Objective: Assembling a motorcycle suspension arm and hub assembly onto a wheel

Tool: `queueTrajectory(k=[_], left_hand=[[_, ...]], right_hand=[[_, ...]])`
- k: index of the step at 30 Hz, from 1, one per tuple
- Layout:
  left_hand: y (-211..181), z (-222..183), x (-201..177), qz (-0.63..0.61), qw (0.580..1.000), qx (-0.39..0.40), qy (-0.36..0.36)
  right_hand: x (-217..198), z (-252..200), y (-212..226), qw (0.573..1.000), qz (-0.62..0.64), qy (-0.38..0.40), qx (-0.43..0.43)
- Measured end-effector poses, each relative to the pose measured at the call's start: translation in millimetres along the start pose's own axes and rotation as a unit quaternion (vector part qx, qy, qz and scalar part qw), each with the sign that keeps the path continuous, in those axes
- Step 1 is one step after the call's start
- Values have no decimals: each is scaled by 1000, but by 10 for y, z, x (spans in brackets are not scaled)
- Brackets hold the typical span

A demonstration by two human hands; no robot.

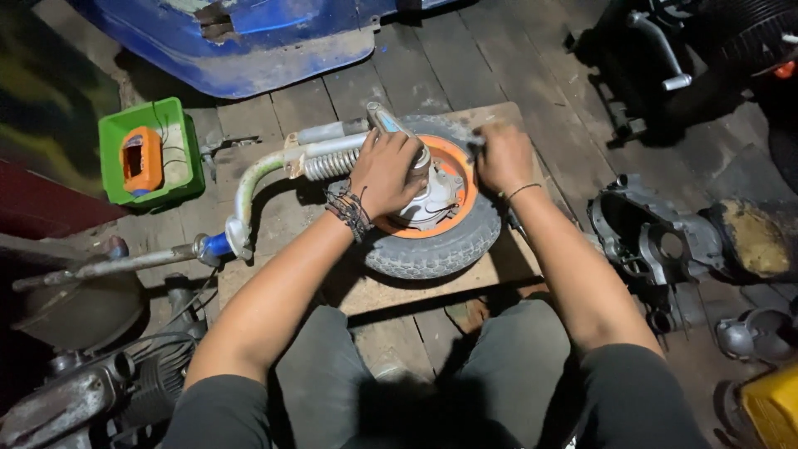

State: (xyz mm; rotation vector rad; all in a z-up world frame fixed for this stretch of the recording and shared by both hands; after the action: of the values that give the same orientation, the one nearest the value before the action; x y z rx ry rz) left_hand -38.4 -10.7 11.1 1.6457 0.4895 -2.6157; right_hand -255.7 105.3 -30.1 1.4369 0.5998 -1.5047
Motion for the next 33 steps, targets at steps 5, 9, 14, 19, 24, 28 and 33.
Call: queueTrajectory(k=[5, 9, 14, 19, 24, 28, 33], left_hand=[[42, -20, 68, 11, 1000, 5, -5], [52, 21, 66, 23, 1000, 14, -5], [36, 19, 33, 21, 1000, -1, 9], [67, 26, 39, 24, 1000, 0, 15], [37, 9, 17, 18, 1000, 3, 1], [61, -15, 66, 20, 1000, 2, 3], [78, -15, 107, 15, 1000, -4, -4]], right_hand=[[-512, -26, 133, 993, 45, -106, 37], [-9, -9, 71, 997, 68, -22, -12], [-350, 55, 30, 994, -78, -70, -32], [-226, -66, 286, 999, 10, 28, -26], [-155, 80, -22, 994, -99, -33, -26], [-168, -44, 165, 1000, 11, -4, -21], [-226, -14, 118, 993, -106, -20, -40]])
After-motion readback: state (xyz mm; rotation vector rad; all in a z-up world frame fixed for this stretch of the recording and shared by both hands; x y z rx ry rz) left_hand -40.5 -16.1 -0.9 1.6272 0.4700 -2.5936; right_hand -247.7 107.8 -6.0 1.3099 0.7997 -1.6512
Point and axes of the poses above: each hand's wrist, its own z-axis towards the middle knuckle, its own x-axis out of the palm, y = z × x, the point moved 4 cm from there along z, towards the middle knuckle, and after that the axes turned 5 degrees about -y, right-handed, at the moved point
